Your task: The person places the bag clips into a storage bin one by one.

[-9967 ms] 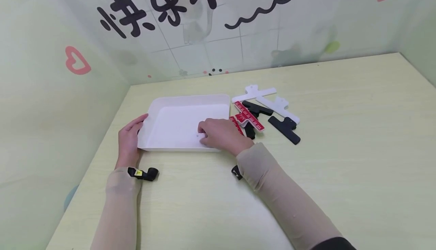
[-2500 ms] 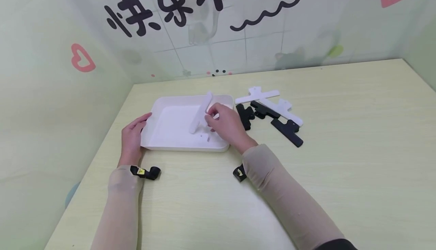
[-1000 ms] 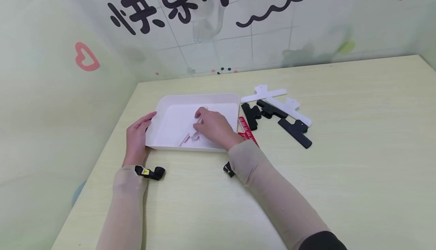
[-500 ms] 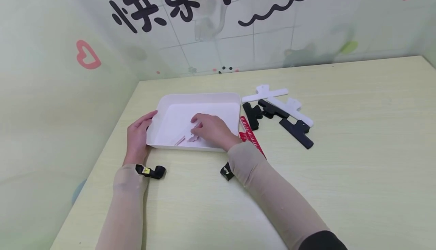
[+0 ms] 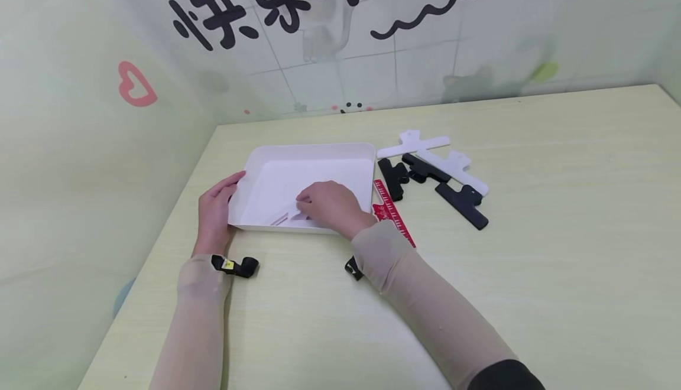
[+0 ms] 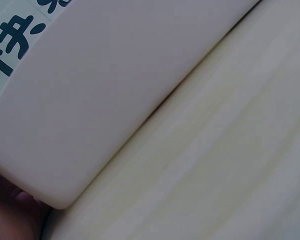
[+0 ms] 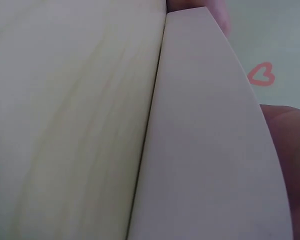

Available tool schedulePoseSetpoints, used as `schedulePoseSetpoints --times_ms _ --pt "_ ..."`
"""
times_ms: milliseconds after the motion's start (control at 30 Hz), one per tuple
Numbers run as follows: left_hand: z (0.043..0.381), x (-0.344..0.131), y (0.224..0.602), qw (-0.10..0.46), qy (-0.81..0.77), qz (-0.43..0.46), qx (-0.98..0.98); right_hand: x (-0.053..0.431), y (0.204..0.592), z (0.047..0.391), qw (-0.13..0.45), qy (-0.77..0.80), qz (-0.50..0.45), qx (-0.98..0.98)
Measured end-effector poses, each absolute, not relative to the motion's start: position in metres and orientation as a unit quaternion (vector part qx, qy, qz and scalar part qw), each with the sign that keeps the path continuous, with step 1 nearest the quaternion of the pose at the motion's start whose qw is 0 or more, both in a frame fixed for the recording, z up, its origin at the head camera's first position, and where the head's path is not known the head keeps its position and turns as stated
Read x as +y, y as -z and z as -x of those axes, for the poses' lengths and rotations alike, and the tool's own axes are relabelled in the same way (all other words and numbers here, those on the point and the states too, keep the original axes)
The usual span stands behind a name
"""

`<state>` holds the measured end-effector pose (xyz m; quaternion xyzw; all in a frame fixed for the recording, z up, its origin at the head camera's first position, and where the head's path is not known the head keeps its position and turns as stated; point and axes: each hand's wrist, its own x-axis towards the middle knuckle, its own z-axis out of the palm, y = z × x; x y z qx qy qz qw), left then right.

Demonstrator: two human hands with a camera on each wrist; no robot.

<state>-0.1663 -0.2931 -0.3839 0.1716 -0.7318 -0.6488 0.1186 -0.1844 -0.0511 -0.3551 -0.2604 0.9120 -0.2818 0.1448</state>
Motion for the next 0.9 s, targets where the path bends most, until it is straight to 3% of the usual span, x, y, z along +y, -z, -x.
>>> schedulePoseSetpoints --times_ms 533,900 --pt "0.168 -0.291 0.384 0.117 0.654 -0.170 -0.728 -0.046 0.346 0.179 0.114 0.231 0.296 0.920" --pt "0.169 -0.293 0.385 0.121 0.652 -0.169 -0.729 -0.038 0.343 0.187 0.088 0.260 0.270 0.923"
